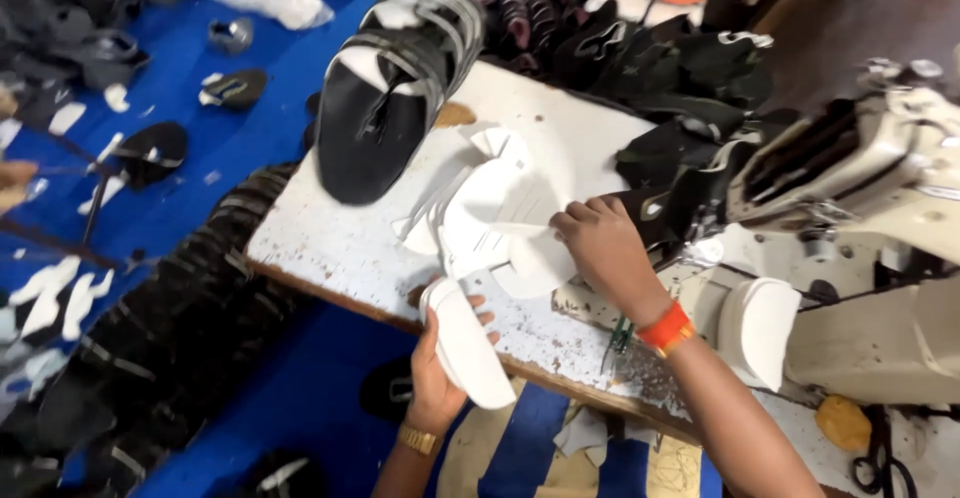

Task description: The person picks up white insole pieces and black slipper uppers from a table, aligns them, and places them under a sewing machine. The person repeatedly stacks and restacks the white insoles while handling the black uppers, preparing them for stitching.

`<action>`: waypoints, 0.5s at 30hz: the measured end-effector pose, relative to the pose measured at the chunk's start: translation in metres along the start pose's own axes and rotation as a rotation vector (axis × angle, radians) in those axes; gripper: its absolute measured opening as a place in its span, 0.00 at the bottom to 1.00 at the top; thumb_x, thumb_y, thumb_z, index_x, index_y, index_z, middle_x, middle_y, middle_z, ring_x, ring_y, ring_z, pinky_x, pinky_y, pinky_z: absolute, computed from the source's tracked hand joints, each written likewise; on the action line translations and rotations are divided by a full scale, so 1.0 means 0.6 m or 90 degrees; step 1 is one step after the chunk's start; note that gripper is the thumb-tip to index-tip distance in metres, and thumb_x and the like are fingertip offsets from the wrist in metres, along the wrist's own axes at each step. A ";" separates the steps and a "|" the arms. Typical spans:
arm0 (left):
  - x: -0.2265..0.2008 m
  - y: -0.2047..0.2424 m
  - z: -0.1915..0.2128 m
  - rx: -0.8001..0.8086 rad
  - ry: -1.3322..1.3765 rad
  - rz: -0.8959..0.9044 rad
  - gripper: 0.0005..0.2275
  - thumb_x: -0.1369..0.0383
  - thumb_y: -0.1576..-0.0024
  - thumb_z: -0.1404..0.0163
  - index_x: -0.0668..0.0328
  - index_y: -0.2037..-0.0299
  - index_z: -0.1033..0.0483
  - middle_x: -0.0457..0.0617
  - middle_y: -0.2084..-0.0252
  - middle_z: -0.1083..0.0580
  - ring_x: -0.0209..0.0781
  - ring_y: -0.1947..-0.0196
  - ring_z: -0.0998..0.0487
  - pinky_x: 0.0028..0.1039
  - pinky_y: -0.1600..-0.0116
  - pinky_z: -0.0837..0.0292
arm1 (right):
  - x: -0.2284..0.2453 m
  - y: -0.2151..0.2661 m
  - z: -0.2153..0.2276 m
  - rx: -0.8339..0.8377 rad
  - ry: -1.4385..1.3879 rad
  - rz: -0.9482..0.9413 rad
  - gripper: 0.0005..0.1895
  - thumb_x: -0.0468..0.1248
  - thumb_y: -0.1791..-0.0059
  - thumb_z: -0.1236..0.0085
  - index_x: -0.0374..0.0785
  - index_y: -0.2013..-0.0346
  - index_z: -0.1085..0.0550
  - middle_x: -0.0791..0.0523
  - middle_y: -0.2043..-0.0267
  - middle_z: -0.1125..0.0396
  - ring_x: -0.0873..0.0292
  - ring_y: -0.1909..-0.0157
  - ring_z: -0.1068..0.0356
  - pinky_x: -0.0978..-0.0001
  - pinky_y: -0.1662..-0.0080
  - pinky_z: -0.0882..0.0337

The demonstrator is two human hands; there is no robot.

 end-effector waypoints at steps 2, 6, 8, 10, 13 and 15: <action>-0.020 0.004 -0.037 -0.014 0.006 -0.002 0.26 0.50 0.34 0.67 0.47 0.27 0.47 0.60 0.41 0.31 0.53 0.45 0.27 0.47 0.43 0.27 | 0.028 0.007 -0.006 0.079 -0.201 -0.105 0.12 0.37 0.52 0.43 0.40 0.55 0.26 0.54 0.66 0.30 0.52 0.61 0.29 0.56 0.50 0.31; -0.036 0.000 -0.082 -0.033 0.081 -0.007 0.28 0.49 0.37 0.67 0.50 0.28 0.46 0.51 0.34 0.32 0.49 0.36 0.29 0.43 0.35 0.31 | 0.100 0.062 -0.088 0.190 -0.744 -0.284 0.17 0.42 0.51 0.41 0.37 0.52 0.28 0.48 0.75 0.29 0.50 0.72 0.30 0.57 0.67 0.31; -0.027 -0.007 -0.068 0.010 0.088 -0.005 0.29 0.48 0.37 0.66 0.53 0.29 0.45 0.56 0.36 0.31 0.51 0.38 0.28 0.43 0.36 0.31 | 0.120 0.065 -0.095 0.173 -0.716 -0.235 0.15 0.43 0.51 0.40 0.37 0.55 0.26 0.50 0.72 0.28 0.52 0.69 0.27 0.59 0.64 0.28; -0.020 -0.012 -0.054 0.053 0.096 -0.002 0.29 0.47 0.36 0.66 0.56 0.30 0.44 0.61 0.39 0.31 0.53 0.40 0.27 0.43 0.37 0.31 | 0.128 0.062 -0.099 0.155 -0.685 -0.187 0.14 0.43 0.51 0.39 0.36 0.57 0.24 0.53 0.68 0.26 0.55 0.66 0.24 0.60 0.61 0.26; -0.008 -0.014 -0.029 0.026 0.085 -0.001 0.28 0.48 0.31 0.63 0.58 0.29 0.43 0.60 0.40 0.30 0.50 0.45 0.27 0.43 0.42 0.31 | 0.101 0.042 -0.074 0.032 -0.391 -0.120 0.10 0.44 0.50 0.37 0.45 0.70 0.26 0.53 0.62 0.29 0.51 0.58 0.28 0.58 0.58 0.27; -0.010 -0.016 -0.035 0.030 0.098 0.007 0.29 0.46 0.35 0.62 0.58 0.32 0.41 0.61 0.44 0.29 0.51 0.48 0.25 0.46 0.45 0.28 | 0.048 0.030 -0.090 0.076 -0.365 -0.329 0.23 0.47 0.52 0.37 0.31 0.54 0.29 0.48 0.54 0.35 0.49 0.58 0.29 0.56 0.56 0.27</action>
Point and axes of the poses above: each hand's wrist, its own y-axis away from the middle knuckle, its own z-axis out of the back of the hand, x = y × z, the point moved 8 cm from there along -y, towards the middle knuckle
